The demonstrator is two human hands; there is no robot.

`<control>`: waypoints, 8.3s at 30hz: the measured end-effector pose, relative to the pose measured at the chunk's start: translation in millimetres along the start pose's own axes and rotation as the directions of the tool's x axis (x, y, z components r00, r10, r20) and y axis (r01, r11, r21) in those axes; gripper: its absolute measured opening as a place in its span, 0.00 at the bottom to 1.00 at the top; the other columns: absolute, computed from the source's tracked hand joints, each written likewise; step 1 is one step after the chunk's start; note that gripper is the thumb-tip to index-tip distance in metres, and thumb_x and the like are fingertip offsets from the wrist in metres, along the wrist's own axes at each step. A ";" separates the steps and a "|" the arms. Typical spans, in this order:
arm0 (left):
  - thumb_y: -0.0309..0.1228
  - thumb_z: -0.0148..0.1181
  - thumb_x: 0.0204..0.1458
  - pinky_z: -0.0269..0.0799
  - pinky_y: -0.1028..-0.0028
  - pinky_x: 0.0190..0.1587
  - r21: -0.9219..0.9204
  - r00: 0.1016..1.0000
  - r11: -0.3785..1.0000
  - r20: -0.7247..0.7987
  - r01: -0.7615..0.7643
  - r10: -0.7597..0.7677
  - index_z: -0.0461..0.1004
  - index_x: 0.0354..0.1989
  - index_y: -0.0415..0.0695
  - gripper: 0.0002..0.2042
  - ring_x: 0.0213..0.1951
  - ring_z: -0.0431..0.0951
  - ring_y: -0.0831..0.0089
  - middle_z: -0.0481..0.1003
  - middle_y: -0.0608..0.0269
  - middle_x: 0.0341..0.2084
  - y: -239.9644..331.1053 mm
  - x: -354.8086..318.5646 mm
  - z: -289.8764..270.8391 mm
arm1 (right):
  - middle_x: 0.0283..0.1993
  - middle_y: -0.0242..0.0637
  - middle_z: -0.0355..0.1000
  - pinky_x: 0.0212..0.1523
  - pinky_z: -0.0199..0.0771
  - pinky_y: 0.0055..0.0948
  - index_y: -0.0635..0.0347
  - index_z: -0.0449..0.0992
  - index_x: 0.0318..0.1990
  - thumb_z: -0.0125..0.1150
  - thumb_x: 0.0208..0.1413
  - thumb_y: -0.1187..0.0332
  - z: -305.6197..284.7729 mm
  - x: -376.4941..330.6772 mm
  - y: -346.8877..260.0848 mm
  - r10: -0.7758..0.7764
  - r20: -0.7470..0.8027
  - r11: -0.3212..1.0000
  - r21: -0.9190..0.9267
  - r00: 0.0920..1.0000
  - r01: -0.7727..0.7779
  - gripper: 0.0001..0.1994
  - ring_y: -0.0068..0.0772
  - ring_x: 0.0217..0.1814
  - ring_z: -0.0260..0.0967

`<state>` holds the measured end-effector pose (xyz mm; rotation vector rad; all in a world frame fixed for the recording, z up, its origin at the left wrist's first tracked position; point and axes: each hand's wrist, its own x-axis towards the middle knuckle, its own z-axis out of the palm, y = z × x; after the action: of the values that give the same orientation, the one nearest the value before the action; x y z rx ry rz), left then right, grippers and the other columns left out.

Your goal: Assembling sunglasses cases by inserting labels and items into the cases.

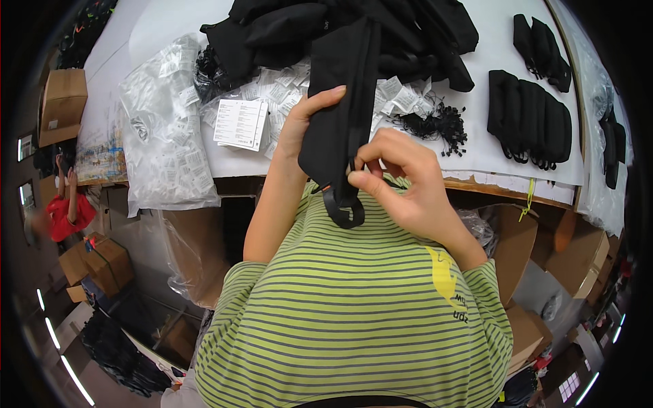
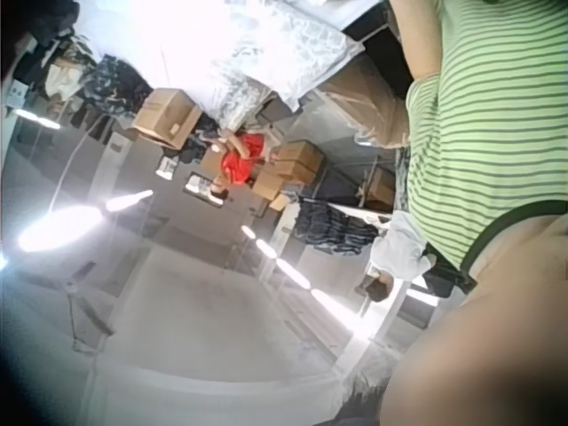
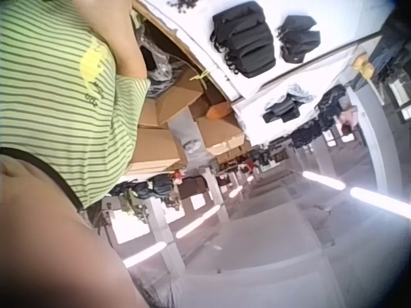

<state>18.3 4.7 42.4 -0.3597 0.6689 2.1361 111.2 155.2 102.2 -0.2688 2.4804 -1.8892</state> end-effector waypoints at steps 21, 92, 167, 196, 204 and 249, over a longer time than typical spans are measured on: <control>0.26 0.56 0.51 0.78 0.75 0.30 0.014 0.994 0.994 0.026 -0.104 0.104 0.74 0.41 0.37 0.10 0.28 0.80 0.70 0.78 0.57 0.30 6.8 -3.2 -8.6 | 0.26 0.28 0.66 0.23 0.51 0.19 0.61 0.73 0.29 0.65 0.43 0.75 -16.5 -0.4 5.0 -0.032 0.054 0.997 0.071 0.998 0.028 0.06 0.19 0.24 0.54; 0.27 0.55 0.53 0.78 0.74 0.31 -0.036 0.987 0.993 0.111 -0.113 0.116 0.74 0.41 0.35 0.11 0.29 0.80 0.68 0.79 0.55 0.31 18.6 15.4 -36.7 | 0.25 0.33 0.63 0.24 0.64 0.28 0.58 0.71 0.33 0.62 0.48 0.73 -14.4 27.9 4.7 -0.221 0.271 0.851 -0.416 0.937 0.321 0.06 0.33 0.24 0.65; 0.43 0.60 0.50 0.58 0.57 0.56 0.688 0.471 -0.535 0.307 0.491 0.827 0.63 0.59 0.38 0.31 0.55 0.63 0.50 0.65 0.47 0.53 56.8 -57.5 -165.7 | 0.47 0.41 0.71 0.50 0.67 0.35 0.52 0.75 0.48 0.65 0.49 0.59 -372.1 -144.1 219.4 -0.389 -0.846 0.446 -0.519 0.364 -0.730 0.19 0.38 0.48 0.68; 0.26 0.50 0.58 0.60 0.78 0.39 0.906 0.710 0.326 -0.041 -0.271 0.703 0.59 0.41 0.42 0.08 0.33 0.62 0.79 0.65 0.67 0.30 14.3 -42.6 -46.8 | 0.30 0.29 0.71 0.25 0.61 0.19 0.61 0.72 0.29 0.62 0.48 0.75 -58.8 9.9 74.1 0.040 -0.412 0.962 -0.229 0.910 -0.146 0.04 0.21 0.24 0.63; 0.38 0.69 0.44 0.67 0.70 0.47 0.915 0.924 0.331 0.100 -0.232 0.370 0.56 0.56 0.44 0.33 0.44 0.71 0.67 0.70 0.51 0.42 -10.7 -29.4 -0.4 | 0.37 0.30 0.74 0.23 0.53 0.11 0.62 0.74 0.29 0.62 0.47 0.78 -73.6 5.1 60.2 -0.030 -0.563 0.996 0.057 0.826 0.075 0.03 0.08 0.23 0.57; 0.22 0.61 0.49 0.67 0.81 0.32 0.798 0.642 -0.059 0.523 -0.600 0.561 0.78 0.37 0.37 0.07 0.28 0.72 0.79 0.72 0.64 0.26 -22.8 -27.7 21.9 | 0.17 0.23 0.62 0.18 0.48 0.16 0.61 0.76 0.31 0.66 0.47 0.75 -14.3 11.1 44.8 0.143 -0.346 0.981 0.171 0.927 -0.087 0.05 0.11 0.17 0.50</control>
<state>52.8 10.8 65.7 0.8667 2.3049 1.8896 92.9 178.8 64.2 0.2424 2.4634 -2.2329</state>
